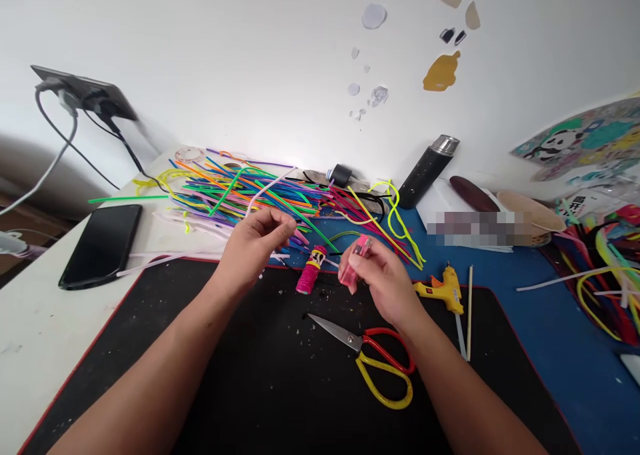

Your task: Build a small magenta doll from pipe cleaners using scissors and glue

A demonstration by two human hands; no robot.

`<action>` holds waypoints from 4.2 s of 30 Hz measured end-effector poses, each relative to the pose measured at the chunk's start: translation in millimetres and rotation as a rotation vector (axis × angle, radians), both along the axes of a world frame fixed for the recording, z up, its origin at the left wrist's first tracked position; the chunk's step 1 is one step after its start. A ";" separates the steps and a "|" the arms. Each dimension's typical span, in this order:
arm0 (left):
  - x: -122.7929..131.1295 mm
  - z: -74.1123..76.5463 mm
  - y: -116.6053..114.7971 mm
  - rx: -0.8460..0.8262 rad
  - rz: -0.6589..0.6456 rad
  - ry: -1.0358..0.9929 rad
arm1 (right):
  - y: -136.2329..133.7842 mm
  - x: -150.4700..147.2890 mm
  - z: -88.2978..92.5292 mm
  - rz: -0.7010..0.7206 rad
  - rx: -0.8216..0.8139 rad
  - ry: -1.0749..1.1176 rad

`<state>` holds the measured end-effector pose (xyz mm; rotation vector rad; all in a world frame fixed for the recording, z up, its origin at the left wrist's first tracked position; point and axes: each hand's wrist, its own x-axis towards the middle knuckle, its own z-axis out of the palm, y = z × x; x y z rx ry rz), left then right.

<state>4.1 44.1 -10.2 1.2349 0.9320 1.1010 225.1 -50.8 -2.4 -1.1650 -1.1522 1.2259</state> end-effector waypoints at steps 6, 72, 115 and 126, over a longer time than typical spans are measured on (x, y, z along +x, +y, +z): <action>5.0 -1.8 -3.5 -0.012 -0.037 0.089 | -1.1 0.1 -19.9 0.007 -0.092 0.211; 21.3 4.4 -32.5 0.009 -0.262 0.269 | -13.9 -15.8 -35.7 0.202 -0.248 0.276; 24.3 3.6 -34.5 -0.037 -0.311 0.172 | -15.5 -36.0 -37.8 -0.010 -0.193 -0.083; 23.5 -0.2 -38.7 0.213 -0.280 0.399 | -15.0 -36.0 -36.9 0.012 -0.216 -0.024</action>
